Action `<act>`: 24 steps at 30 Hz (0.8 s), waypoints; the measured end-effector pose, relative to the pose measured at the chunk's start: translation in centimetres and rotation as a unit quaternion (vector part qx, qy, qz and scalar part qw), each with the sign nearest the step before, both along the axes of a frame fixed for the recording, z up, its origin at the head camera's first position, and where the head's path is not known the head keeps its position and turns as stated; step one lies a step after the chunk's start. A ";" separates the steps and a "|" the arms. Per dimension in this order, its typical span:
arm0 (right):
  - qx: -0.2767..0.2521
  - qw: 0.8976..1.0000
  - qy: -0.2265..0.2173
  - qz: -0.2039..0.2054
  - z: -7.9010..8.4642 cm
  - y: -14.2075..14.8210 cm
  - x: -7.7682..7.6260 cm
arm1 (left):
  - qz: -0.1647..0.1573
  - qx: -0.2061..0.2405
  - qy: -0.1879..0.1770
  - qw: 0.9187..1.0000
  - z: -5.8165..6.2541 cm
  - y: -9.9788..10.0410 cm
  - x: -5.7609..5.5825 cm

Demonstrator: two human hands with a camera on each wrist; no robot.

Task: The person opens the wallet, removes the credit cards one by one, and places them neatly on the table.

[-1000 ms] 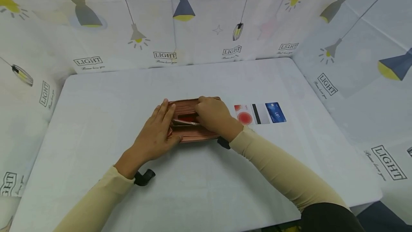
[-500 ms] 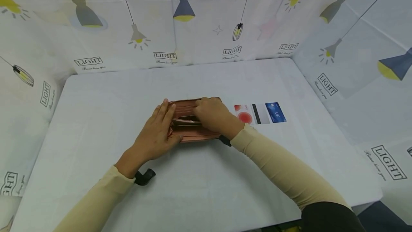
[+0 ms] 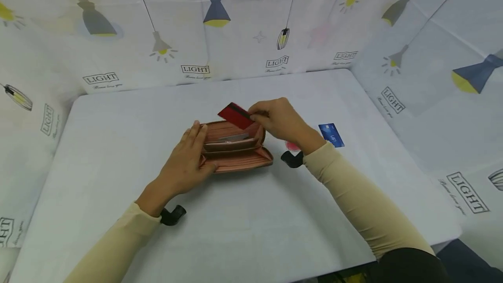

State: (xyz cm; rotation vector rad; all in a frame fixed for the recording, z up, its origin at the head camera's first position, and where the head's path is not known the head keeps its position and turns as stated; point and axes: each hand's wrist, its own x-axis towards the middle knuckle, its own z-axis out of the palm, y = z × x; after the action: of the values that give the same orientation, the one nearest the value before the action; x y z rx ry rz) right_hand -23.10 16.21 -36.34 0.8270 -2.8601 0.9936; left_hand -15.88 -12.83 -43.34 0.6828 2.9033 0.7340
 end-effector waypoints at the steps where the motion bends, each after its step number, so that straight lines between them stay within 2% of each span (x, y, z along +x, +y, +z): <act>1: -0.028 0.999 -0.018 -0.025 0.2 1.0 -0.1 | -0.001 0.001 -0.003 1.000 0.0 0.1 0.0; 3: -0.093 0.991 -0.054 -0.077 0.4 3.3 -0.4 | -0.004 0.002 -0.009 1.000 0.0 0.3 0.0; 4: -0.131 0.983 -0.075 -0.104 0.5 4.5 -0.5 | -0.004 0.002 -0.012 1.000 0.1 0.4 0.0; 7: -0.245 0.948 -0.117 -0.166 0.4 8.3 -0.9 | -0.005 -0.001 -0.018 1.000 0.2 0.4 0.0; 10: -0.317 0.915 -0.135 -0.210 -0.3 12.6 -1.2 | -0.004 -0.001 -0.023 1.000 0.4 0.2 0.1; 13: -0.329 0.893 -0.153 -0.266 -1.5 17.5 -0.9 | -0.005 0.002 -0.026 1.000 0.5 0.4 0.1; 15: -0.313 0.880 -0.176 -0.310 -2.5 20.5 -0.6 | -0.005 0.005 -0.027 1.000 0.6 0.4 0.3; 18: -0.287 0.854 -0.225 -0.371 -4.2 24.2 0.0 | -0.004 0.005 -0.028 1.000 0.7 0.2 0.4; 21: -0.276 0.824 -0.278 -0.409 -5.6 26.9 0.6 | -0.005 0.003 -0.030 1.000 0.8 0.3 0.5; 24: -0.284 0.797 -0.322 -0.426 -6.5 28.8 1.4 | -0.013 0.004 -0.031 0.999 0.9 0.5 0.5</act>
State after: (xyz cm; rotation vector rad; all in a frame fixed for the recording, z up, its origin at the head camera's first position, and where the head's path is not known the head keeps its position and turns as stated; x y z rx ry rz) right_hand -21.71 45.00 -42.84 -0.9301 -2.4829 1.9747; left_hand -15.34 -12.31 -42.45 0.6845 2.8313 0.7500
